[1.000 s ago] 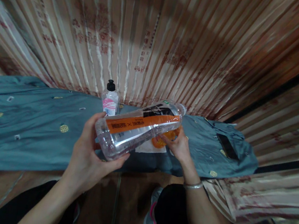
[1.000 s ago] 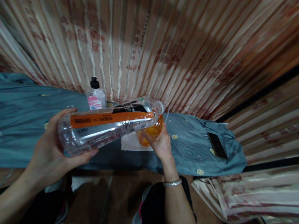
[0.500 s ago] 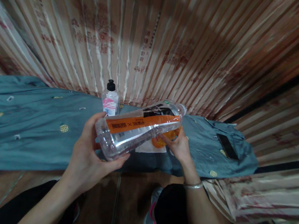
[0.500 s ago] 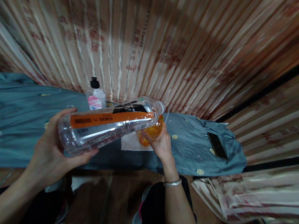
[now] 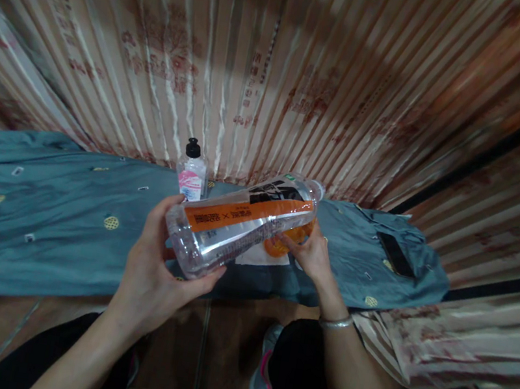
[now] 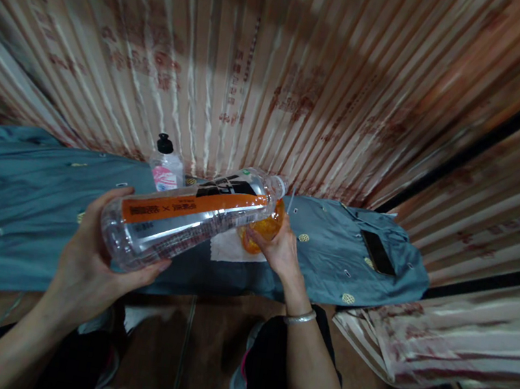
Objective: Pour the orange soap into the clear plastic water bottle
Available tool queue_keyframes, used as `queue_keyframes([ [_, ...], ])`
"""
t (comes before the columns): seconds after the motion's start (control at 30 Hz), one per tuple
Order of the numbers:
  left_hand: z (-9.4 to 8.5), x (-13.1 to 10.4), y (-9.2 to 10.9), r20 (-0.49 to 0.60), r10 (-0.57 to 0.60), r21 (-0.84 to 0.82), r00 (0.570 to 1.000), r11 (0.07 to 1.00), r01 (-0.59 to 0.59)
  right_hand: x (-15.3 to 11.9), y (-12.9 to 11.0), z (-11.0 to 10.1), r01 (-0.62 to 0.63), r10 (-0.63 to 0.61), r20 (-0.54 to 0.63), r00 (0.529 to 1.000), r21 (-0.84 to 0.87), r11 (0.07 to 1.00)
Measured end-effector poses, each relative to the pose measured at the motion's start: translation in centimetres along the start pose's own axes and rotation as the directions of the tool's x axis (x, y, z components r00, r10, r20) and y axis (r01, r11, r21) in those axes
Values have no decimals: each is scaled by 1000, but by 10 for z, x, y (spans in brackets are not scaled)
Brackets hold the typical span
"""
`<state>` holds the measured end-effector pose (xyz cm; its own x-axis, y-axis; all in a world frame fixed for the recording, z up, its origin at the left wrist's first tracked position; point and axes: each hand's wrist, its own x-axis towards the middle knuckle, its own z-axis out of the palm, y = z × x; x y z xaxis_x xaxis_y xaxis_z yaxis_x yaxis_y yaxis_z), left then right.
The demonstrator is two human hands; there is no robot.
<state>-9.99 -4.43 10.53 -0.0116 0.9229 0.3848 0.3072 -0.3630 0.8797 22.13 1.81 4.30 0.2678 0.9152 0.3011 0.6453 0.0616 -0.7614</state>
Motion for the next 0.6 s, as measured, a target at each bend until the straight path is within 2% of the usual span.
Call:
queue_keyframes([
  [0.13, -1, 0, 0, -94, 27, 9, 995, 1000, -27, 0, 0, -1, 4, -4, 0, 1000, 12, 1000],
  [0.27, -5, 1, -3, -4, 39, 38, 999, 999, -39, -1, -1, -1, -11, 11, 2, 1000, -7, 1000],
  [0.6, -9, 0, -15, 14, 97, 54, 995, 994, -97, 0, 2, 1, -4, 4, 0, 1000, 6, 1000],
])
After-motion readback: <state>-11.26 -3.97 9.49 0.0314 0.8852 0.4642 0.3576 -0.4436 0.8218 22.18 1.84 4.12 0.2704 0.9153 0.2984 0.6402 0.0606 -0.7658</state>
